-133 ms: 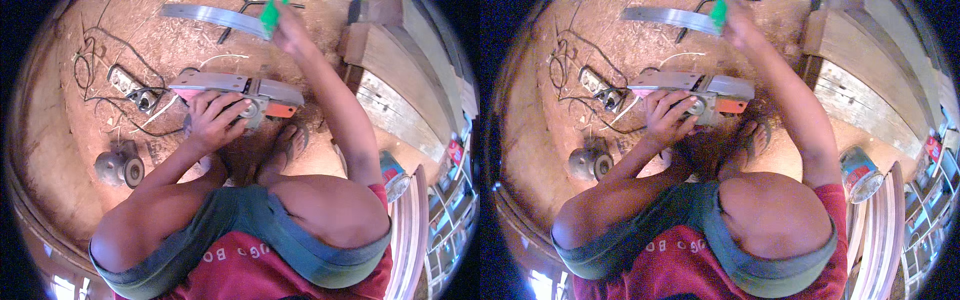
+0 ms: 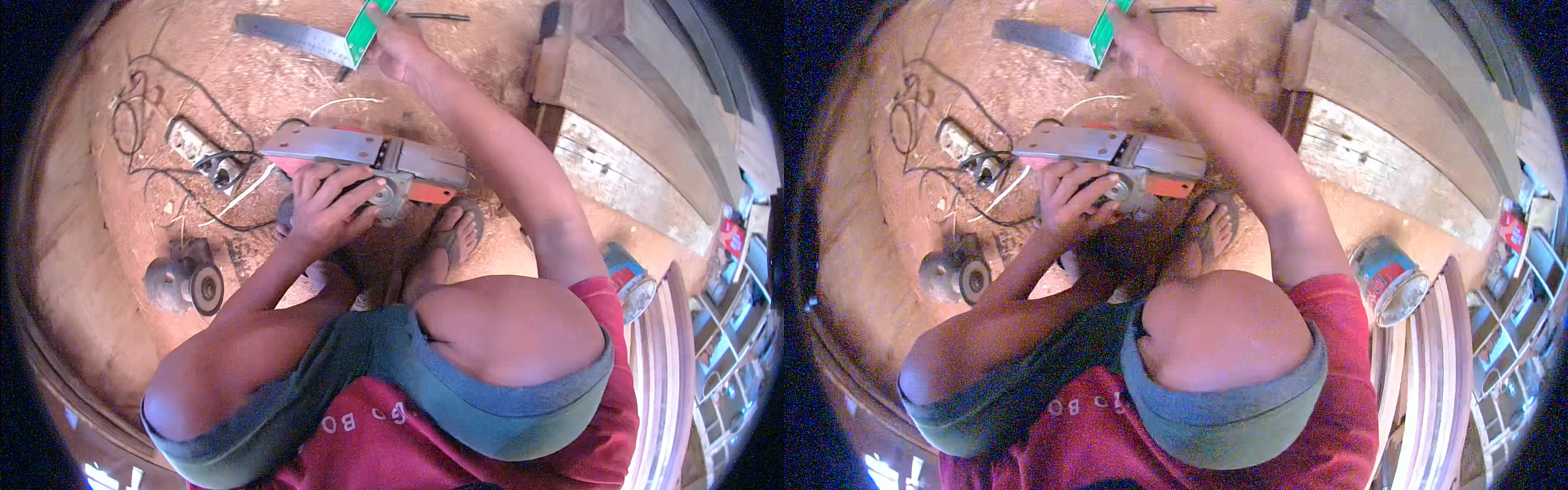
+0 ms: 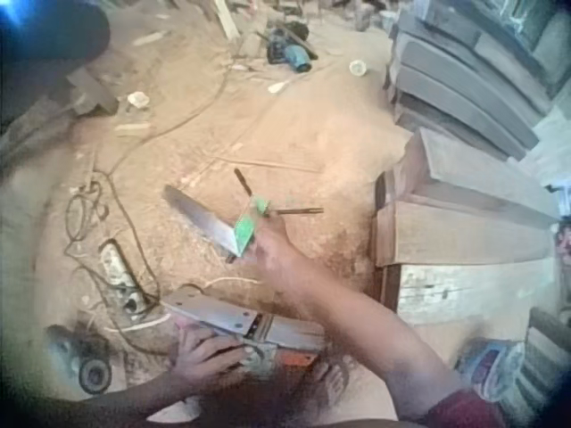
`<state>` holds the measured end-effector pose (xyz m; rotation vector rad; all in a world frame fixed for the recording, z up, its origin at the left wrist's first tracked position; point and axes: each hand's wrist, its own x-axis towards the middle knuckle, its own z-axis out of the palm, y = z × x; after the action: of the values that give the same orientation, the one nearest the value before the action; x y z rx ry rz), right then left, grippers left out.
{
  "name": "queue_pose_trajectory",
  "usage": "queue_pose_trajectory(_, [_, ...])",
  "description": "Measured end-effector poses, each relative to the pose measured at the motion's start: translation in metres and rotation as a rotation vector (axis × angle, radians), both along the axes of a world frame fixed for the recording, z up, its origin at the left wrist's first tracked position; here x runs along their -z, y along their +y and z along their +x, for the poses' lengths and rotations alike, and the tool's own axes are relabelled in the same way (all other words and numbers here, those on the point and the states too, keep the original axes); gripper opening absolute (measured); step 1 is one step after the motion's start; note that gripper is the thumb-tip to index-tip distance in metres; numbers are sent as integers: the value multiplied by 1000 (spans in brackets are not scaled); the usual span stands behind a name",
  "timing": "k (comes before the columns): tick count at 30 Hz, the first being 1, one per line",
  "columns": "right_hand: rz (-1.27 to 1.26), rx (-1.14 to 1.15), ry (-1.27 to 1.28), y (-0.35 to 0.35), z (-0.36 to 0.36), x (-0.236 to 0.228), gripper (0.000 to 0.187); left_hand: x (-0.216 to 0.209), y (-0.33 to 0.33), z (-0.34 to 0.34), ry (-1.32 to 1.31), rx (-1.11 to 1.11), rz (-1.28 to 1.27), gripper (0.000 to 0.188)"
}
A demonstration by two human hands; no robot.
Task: The person uses a socket wrench to loosen bolts on an electric planer and removes a metal plate. They then check the alignment using a square ruler.
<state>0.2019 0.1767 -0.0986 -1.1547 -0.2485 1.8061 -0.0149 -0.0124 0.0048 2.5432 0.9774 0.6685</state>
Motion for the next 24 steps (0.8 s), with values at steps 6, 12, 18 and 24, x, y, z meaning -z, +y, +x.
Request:
queue_pose_trajectory(6, [622, -660, -1500, 4, 40, -20, 53, 2, -18, -7, -25, 75, -32, 51])
queue_pose_trajectory(12, [668, -553, -2027, 17, 64, -6, 45, -7, -29, -25, 3, 43, -42, 51])
queue_pose_trajectory(18, [484, -727, -1964, 38, 61, -12, 47, -11, -28, -28, 56, 95, -71, 54])
queue_pose_trajectory(24, [422, -841, -1925, 46, 48, -13, 53, -7, -23, -36, 13, 142, -94, 63])
